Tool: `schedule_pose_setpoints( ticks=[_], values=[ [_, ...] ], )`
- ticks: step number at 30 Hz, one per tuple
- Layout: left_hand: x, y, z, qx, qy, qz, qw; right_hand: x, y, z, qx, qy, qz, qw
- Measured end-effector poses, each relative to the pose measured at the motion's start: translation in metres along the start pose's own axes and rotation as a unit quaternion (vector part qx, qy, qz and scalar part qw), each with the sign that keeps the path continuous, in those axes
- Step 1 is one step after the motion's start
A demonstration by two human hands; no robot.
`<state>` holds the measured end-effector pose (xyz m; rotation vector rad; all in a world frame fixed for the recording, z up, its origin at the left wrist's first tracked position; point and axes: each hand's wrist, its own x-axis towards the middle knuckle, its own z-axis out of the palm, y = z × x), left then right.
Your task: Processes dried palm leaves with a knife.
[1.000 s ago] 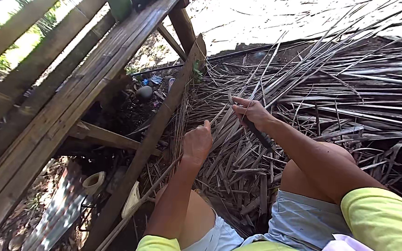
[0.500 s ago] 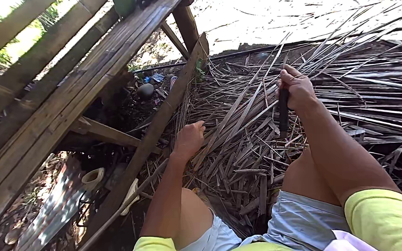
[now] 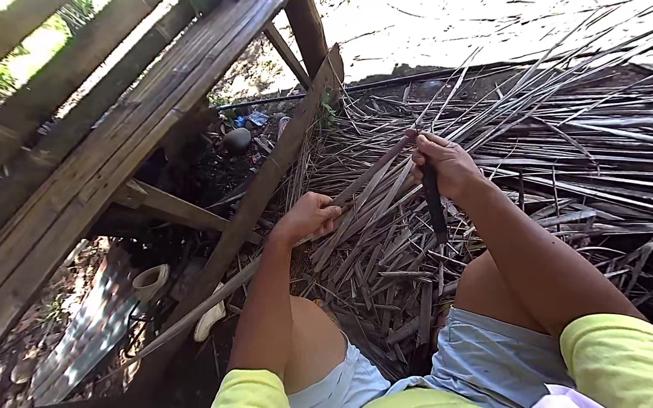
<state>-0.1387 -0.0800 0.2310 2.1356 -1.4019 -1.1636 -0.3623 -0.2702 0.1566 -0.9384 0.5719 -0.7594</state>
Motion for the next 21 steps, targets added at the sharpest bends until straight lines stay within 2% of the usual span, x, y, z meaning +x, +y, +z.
schedule_pose_setpoints(
  ticks=[3, 6, 10, 16, 21],
  values=[
    [0.008, -0.003, 0.001, 0.005, 0.071, 0.024, 0.997, -0.011, 0.004, 0.015, -0.043, -0.02, -0.021, 0.999],
    [0.02, -0.002, 0.008, 0.034, 0.144, 0.031, 0.989, -0.032, 0.02, 0.042, -0.104, -0.127, -0.004, 0.986],
    [0.027, 0.011, 0.02, 0.074, 0.177, 0.048, 0.98, -0.041, 0.045, 0.065, -0.137, -0.236, 0.043, 0.961],
    [0.033, 0.006, 0.028, 0.083, 0.207, 0.072, 0.972, -0.036, 0.052, 0.069, -0.123, -0.223, 0.063, 0.965],
    [0.026, 0.014, 0.033, 0.146, 0.201, 0.042, 0.968, -0.032, 0.055, 0.071, -0.124, -0.189, 0.072, 0.972]
  ],
)
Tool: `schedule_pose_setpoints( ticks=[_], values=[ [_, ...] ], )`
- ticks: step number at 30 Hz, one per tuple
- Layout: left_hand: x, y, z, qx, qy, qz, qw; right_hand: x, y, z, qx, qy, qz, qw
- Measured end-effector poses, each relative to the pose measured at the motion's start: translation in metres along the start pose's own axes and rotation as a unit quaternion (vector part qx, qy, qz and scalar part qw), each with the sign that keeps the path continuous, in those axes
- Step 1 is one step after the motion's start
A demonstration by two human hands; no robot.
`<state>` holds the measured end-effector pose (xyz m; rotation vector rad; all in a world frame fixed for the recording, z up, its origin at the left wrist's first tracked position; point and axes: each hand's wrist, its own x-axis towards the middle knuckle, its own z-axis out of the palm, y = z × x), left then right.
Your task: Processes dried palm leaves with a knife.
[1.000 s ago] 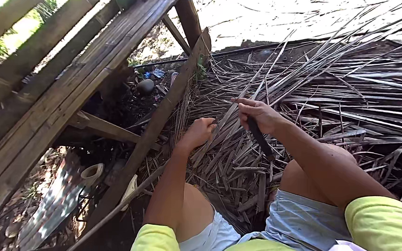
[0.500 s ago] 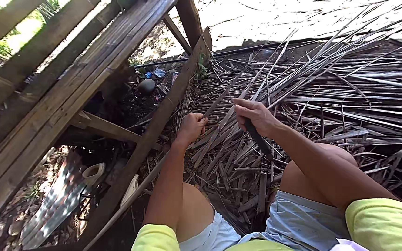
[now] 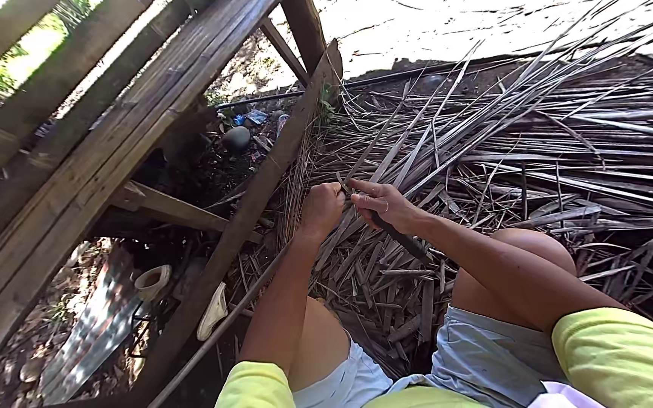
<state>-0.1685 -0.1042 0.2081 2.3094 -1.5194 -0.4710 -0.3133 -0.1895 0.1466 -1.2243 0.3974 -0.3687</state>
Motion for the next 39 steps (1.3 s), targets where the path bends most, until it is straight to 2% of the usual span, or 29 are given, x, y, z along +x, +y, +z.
schedule_pose_setpoints(
  ticks=[3, 6, 10, 14, 21, 24, 27, 31, 34, 36, 39],
  values=[
    [-0.004, 0.006, -0.001, 0.028, -0.004, -0.01, 1.0, 0.002, 0.0, -0.002, -0.057, -0.002, -0.033, 0.998],
    [-0.006, 0.009, 0.0, 0.034, 0.003, -0.006, 0.999, 0.006, 0.0, -0.002, -0.199, 0.035, -0.091, 0.975],
    [-0.008, 0.016, 0.004, 0.082, 0.001, -0.002, 0.997, 0.013, 0.002, -0.007, -0.275, 0.083, -0.074, 0.955],
    [-0.004, 0.008, -0.003, 0.063, 0.022, -0.011, 0.998, 0.003, -0.002, -0.002, -0.225, 0.021, -0.048, 0.973],
    [-0.012, 0.017, -0.002, 0.099, -0.007, -0.028, 0.995, 0.014, -0.001, -0.017, -0.205, 0.055, -0.036, 0.977],
    [-0.018, 0.023, -0.004, 0.11, -0.024, -0.042, 0.993, 0.025, 0.001, -0.032, -0.133, 0.105, -0.04, 0.985],
    [-0.029, 0.02, -0.008, 0.084, -0.009, -0.016, 0.996, 0.034, -0.004, -0.059, -0.042, 0.16, -0.03, 0.986],
    [-0.026, 0.002, -0.018, 0.03, -0.031, -0.027, 0.999, 0.043, -0.011, -0.106, 0.023, 0.273, -0.046, 0.961],
    [-0.024, -0.013, -0.026, -0.014, -0.031, -0.051, 0.998, 0.036, -0.018, -0.127, 0.0, 0.341, -0.068, 0.938],
    [-0.018, -0.019, -0.024, -0.022, -0.022, -0.058, 0.998, 0.026, -0.024, -0.107, -0.031, 0.299, -0.078, 0.95],
    [-0.012, -0.014, -0.015, 0.013, -0.01, -0.061, 0.998, 0.012, -0.015, -0.053, -0.062, 0.157, -0.061, 0.984]
  ],
)
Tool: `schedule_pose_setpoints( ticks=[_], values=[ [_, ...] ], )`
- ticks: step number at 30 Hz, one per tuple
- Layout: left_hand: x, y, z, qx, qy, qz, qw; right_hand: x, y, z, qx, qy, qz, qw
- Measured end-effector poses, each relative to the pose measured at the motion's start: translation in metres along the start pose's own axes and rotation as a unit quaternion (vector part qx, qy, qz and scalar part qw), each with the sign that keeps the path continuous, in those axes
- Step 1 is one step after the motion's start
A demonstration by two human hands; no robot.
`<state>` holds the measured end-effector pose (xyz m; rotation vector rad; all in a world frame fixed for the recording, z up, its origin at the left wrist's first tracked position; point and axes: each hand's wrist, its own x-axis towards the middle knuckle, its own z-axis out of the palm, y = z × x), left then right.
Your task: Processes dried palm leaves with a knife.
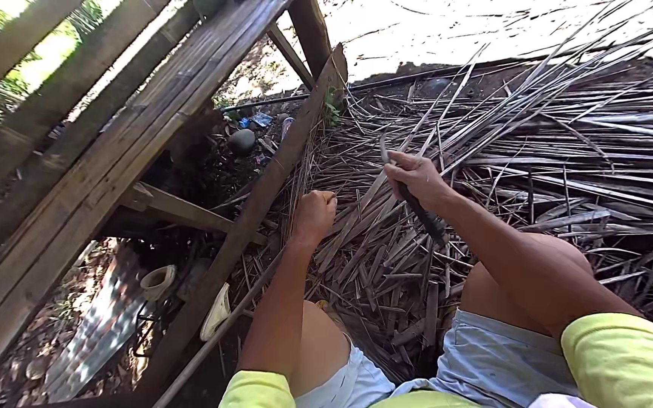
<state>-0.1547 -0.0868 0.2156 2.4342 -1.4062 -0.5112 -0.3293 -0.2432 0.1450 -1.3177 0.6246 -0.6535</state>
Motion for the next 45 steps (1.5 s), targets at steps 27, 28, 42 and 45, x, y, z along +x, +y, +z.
schedule_pose_setpoints(
  ticks=[27, 28, 42, 45],
  values=[
    [-0.03, 0.017, -0.013, 0.058, 0.021, 0.032, 0.998, 0.033, -0.005, -0.082, 0.118, 0.232, 0.001, 0.965],
    [-0.022, 0.01, -0.013, 0.035, 0.004, 0.016, 0.999, 0.029, -0.01, -0.076, 0.109, 0.223, -0.003, 0.969],
    [-0.005, 0.004, -0.012, -0.281, -0.137, -0.027, 0.95, -0.017, 0.0, 0.008, 0.067, -0.06, 0.037, 0.995],
    [-0.009, 0.0, -0.017, -0.286, -0.153, -0.007, 0.946, -0.012, -0.003, -0.007, 0.087, -0.019, 0.049, 0.995]
  ],
)
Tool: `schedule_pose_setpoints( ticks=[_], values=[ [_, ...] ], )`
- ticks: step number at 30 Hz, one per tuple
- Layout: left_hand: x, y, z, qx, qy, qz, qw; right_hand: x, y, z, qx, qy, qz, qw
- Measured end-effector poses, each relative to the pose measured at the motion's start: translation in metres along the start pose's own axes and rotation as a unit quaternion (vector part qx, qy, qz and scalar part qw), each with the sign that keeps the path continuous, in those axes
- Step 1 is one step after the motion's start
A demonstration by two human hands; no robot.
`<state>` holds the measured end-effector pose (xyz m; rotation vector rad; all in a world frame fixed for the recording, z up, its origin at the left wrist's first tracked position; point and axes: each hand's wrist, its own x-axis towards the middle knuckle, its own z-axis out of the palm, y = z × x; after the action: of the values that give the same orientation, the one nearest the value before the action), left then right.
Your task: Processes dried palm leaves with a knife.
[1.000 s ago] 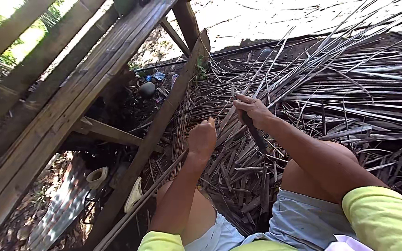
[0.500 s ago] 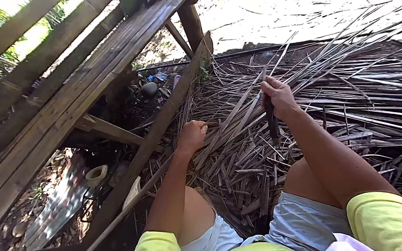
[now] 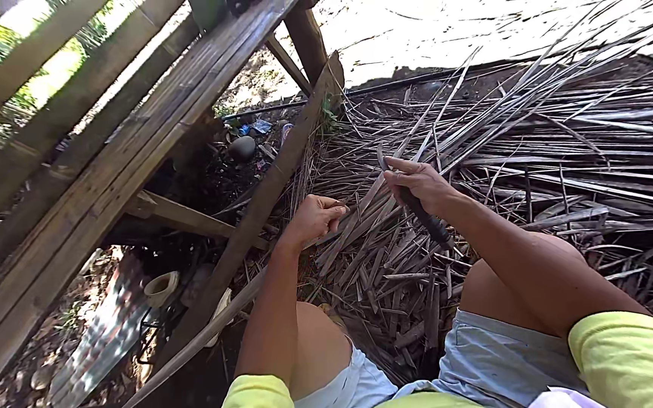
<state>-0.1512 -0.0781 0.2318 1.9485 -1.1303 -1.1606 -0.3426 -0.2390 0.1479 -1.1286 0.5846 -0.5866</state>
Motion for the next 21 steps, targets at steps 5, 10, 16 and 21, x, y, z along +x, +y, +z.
schedule_pose_setpoints(
  ticks=[5, 10, 16, 21],
  values=[
    [-0.005, -0.002, -0.005, 0.001, -0.021, 0.015, 1.0, 0.011, -0.01, -0.025, 0.036, 0.048, -0.008, 0.998],
    [-0.011, -0.004, -0.017, 0.005, -0.039, 0.009, 0.999, 0.025, -0.025, -0.066, 0.064, 0.154, -0.043, 0.985],
    [-0.012, -0.011, -0.031, 0.017, 0.033, 0.004, 0.999, 0.018, -0.039, -0.092, 0.117, 0.315, -0.086, 0.938],
    [0.011, -0.005, -0.005, 0.044, 0.021, 0.012, 0.999, -0.02, -0.015, 0.001, 0.034, -0.026, 0.008, 0.999]
  ],
)
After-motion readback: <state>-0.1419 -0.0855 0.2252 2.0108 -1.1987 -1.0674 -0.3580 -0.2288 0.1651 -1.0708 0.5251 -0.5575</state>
